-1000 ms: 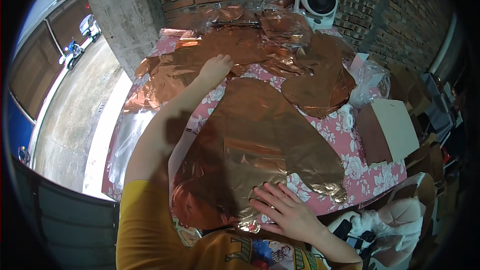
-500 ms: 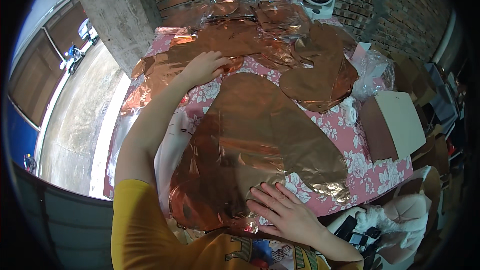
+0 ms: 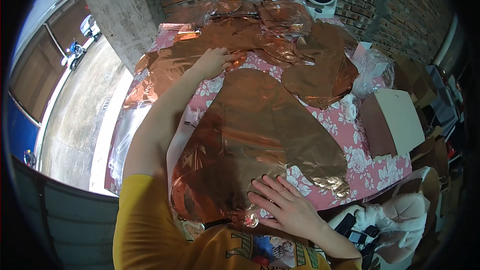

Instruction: The person folds a plastic bag around a cardboard sheet and places it into a box, then folds a foil balloon around another cardboard sheet.

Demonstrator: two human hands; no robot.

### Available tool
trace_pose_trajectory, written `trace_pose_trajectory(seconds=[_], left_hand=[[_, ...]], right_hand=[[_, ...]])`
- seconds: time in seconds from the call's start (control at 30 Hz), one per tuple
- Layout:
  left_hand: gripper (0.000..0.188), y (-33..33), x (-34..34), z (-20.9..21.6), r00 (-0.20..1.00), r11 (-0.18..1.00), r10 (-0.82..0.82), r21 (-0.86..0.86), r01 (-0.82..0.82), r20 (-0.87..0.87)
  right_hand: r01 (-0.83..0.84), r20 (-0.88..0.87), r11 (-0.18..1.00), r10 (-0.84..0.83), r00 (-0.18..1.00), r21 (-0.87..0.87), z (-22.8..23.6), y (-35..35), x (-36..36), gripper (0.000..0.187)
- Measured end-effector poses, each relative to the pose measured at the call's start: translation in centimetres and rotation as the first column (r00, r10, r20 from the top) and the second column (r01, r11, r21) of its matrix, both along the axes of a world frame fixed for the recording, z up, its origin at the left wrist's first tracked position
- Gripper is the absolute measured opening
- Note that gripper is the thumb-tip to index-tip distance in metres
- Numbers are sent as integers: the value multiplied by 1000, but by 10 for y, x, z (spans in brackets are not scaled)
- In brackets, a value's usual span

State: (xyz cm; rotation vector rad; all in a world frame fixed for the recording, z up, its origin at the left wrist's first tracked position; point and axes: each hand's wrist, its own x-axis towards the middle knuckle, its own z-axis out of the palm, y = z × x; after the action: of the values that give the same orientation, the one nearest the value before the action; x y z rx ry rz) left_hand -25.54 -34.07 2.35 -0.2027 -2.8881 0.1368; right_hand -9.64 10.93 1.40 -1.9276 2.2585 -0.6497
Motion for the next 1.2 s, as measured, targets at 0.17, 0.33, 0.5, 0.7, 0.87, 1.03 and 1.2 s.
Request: trace_pose_trajectory(seconds=[0.17, 0.33, 0.5, 0.7, 0.87, 1.03, 1.2], left_hand=[[53, 11, 46, 13, 990, 972, 13, 232, 19, -137], [55, 68, 113, 33, 973, 874, -196, 427, 231, -125], [75, 164, 227, 69, 960, 923, -253, 326, 202, 122], [104, 232, 316, 31, 940, 944, -146, 327, 40, 307], [105, 248, 324, 0, 984, 975, -53, 224, 14, 168], [85, 255, 324, -4, 993, 988, -52, 152, 36, 103], [63, 257, 320, -7, 997, 992, -62, 115, 56, 46]], right_hand=[[-8, -15, 1000, 7, 1000, -29, -3, 2, 6, 61], [3, -7, 999, -3, 1000, -45, -7, 3, 3, 63], [14, -2, 996, -14, 1000, -87, -3, 1, 1, 58], [3, -5, 994, -4, 1000, -106, -9, 0, 1, 62], [13, 0, 996, -13, 1000, -84, -8, 3, 5, 69], [-5, 27, 998, 6, 1000, -64, 6, 15, 3, 86], [144, 46, 989, -143, 989, -16, 11, 36, -5, 84]])
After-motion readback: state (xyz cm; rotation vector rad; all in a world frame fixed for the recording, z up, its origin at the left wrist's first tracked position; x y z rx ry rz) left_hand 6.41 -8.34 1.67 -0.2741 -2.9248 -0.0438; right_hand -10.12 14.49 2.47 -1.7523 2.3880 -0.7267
